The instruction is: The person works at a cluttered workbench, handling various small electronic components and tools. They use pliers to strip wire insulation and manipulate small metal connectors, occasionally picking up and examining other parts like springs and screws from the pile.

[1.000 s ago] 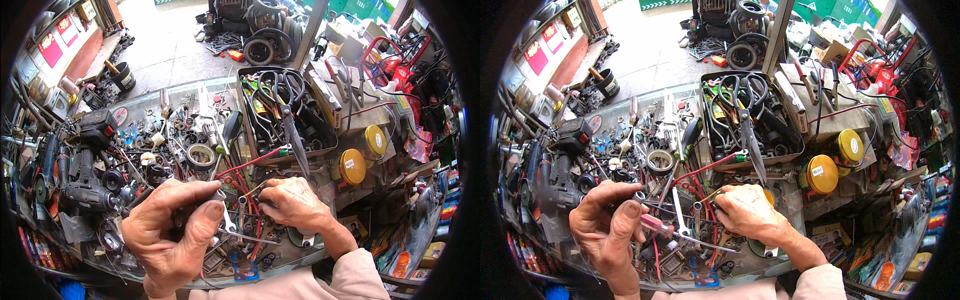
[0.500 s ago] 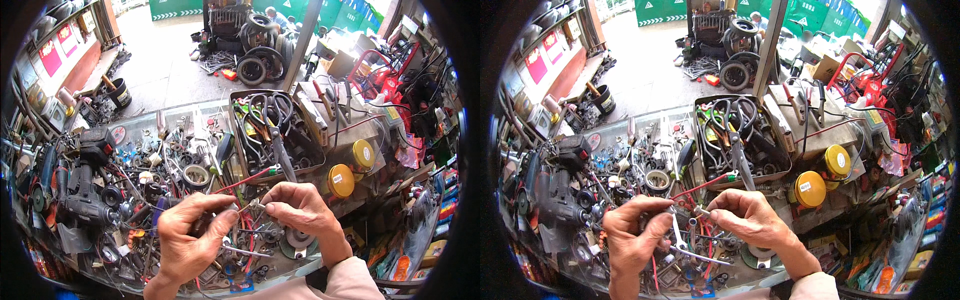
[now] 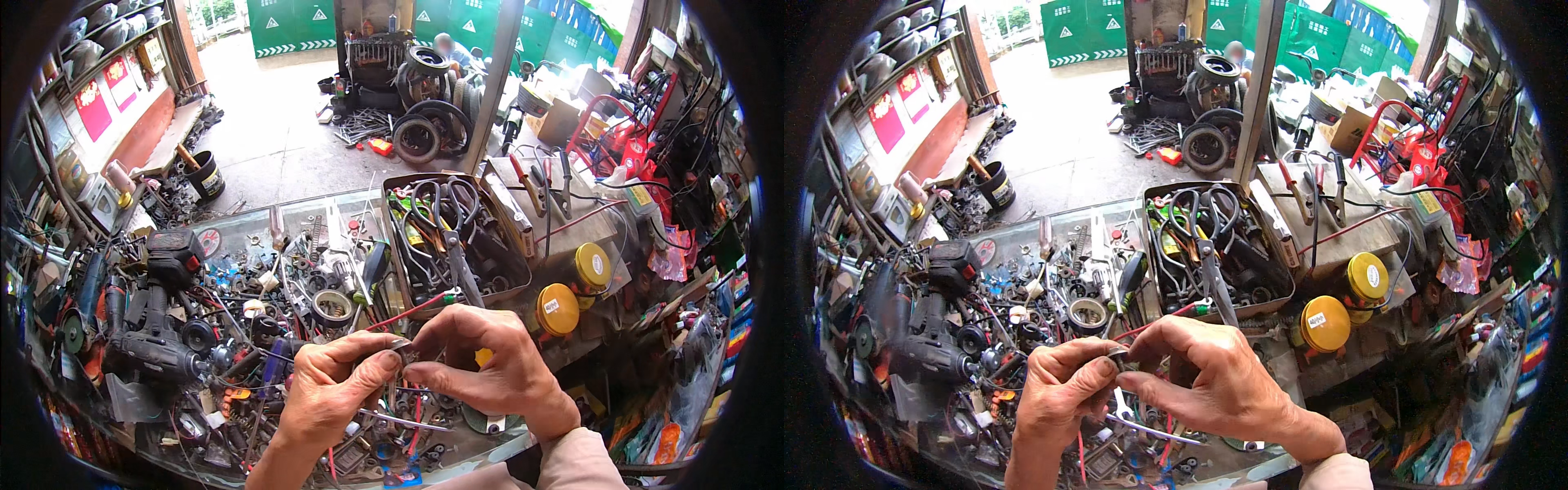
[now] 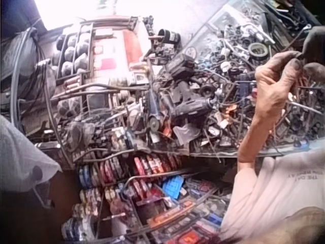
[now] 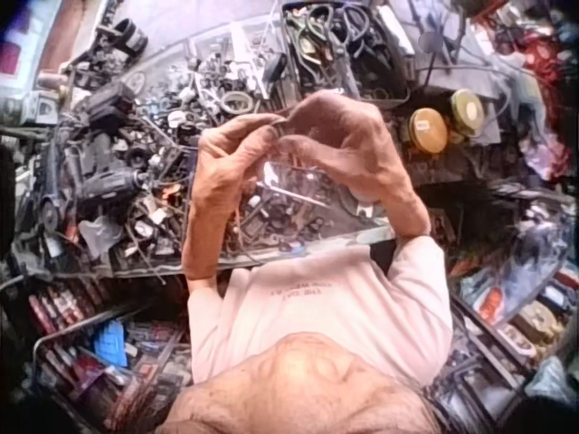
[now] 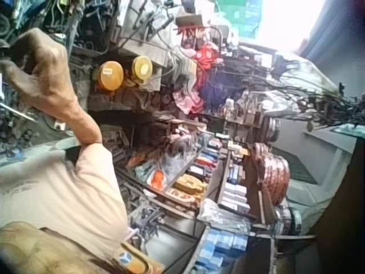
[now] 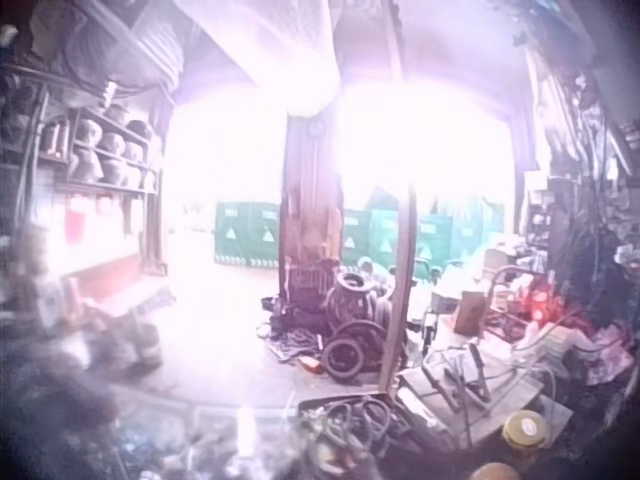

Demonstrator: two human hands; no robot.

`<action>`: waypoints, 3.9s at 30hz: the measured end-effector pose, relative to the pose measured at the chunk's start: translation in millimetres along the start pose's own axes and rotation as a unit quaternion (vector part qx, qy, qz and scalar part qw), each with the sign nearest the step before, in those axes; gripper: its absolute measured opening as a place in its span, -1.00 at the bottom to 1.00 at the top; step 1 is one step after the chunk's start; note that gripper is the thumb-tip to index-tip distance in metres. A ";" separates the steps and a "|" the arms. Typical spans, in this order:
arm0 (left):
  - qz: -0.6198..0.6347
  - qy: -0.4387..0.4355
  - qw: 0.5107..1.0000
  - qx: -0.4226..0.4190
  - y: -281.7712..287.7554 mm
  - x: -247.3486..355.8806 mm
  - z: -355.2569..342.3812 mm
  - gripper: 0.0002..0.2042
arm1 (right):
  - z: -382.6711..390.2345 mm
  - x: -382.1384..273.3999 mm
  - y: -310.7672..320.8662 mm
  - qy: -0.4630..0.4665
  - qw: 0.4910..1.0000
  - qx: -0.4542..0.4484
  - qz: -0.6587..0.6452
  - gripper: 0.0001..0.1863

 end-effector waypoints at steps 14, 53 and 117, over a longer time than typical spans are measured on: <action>0.151 0.054 0.987 -0.014 12.9 13.9 7.6 -0.78 | -13.0 -9.1 -1.8 0.084 0.991 0.072 -0.079 -0.79; -0.072 -0.253 0.959 0.106 12.9 12.5 15.1 -0.80 | -22.8 -3.9 -30.8 -0.056 0.933 -0.105 -0.340 -0.70; -0.318 -0.295 0.900 0.044 10.4 21.3 6.6 -0.70 | -26.4 -8.3 -12.6 0.037 0.993 0.041 -0.108 -0.87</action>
Point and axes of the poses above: each hand's wrist, its own z-axis away from the middle knuckle, its own y-axis out of the back of the hand, x = y × z, the point moved 2 cm from there along -z, towards the middle knuckle, and after that the axes turned 11 degrees about -y, right-handed, at the moved point
